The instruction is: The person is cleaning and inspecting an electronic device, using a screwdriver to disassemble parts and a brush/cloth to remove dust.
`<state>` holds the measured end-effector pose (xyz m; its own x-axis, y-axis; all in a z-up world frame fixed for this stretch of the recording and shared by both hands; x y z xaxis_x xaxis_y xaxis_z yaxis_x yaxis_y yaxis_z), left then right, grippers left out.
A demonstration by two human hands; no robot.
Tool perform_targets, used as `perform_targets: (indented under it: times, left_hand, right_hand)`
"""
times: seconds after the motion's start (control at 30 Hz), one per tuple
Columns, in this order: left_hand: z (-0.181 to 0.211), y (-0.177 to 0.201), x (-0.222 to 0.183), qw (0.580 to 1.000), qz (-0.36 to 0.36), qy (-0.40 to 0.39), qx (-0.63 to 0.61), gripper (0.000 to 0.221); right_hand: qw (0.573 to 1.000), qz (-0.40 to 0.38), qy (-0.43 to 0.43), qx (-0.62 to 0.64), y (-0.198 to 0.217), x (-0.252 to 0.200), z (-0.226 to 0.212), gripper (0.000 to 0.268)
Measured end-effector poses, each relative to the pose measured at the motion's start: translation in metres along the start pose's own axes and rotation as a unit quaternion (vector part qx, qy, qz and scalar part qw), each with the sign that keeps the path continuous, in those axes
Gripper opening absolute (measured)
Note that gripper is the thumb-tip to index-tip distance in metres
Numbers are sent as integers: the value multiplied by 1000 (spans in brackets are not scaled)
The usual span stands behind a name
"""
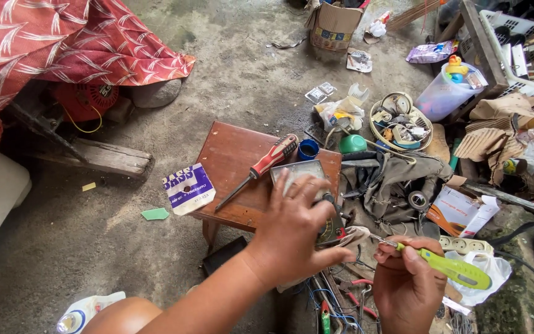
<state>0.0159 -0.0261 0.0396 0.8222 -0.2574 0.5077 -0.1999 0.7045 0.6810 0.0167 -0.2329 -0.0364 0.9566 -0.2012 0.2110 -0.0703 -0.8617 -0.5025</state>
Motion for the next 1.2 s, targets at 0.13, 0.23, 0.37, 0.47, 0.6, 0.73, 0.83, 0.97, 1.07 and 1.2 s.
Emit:
perform_targets:
  times: [0.13, 0.23, 0.37, 0.47, 0.6, 0.73, 0.83, 0.97, 1.07, 1.2]
  left_hand:
    - [6, -21, -6, 1000, -6, 2, 30, 20]
    - [9, -12, -6, 1000, 14, 23, 0, 7]
    - [8, -6, -3, 993, 44, 38, -107, 6]
    - [2, -9, -4, 963, -1, 129, -236, 5]
    - [-5, -22, -7, 903, -43, 199, -379, 11]
    - [-3, -29, -7, 862, -73, 233, -445, 7]
    - [2, -36, -9, 806, -92, 242, -533, 9]
    - [14, -37, -11, 751, -109, 246, -603, 9]
    - [21, -25, -8, 746, -127, 250, -604, 14]
    - [20, -6, -4, 913, -164, 176, -329, 35]
  right_hand:
    - [1000, 4, 25, -11, -7, -4, -8, 17]
    - [999, 8, 44, -30, -11, -4, -17, 17]
    - [991, 52, 81, -98, -16, -3, -35, 16]
    - [986, 56, 100, -118, -16, -4, -43, 16]
    - [982, 63, 131, -124, -12, -5, -51, 19]
    - [987, 16, 112, -110, -16, 1, -50, 18]
    - [983, -60, 81, -154, -28, 4, -42, 19]
    - [956, -136, 44, -257, -33, -4, -28, 11]
    - [974, -177, -16, -141, -26, -4, -20, 13]
    - [979, -83, 37, -181, 4, 0, -28, 29]
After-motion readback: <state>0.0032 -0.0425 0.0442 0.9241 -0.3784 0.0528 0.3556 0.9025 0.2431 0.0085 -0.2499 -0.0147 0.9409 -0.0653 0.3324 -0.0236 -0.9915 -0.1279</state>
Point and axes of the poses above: each hand's wrist, its own x-axis towards the middle knuckle, its own y-axis out of the back of the hand, z = x × y, the point moved 5 cm from there along x, towards the middle knuckle, and after that the axes turned 4 degrees about -x, right-handed, at the moved point
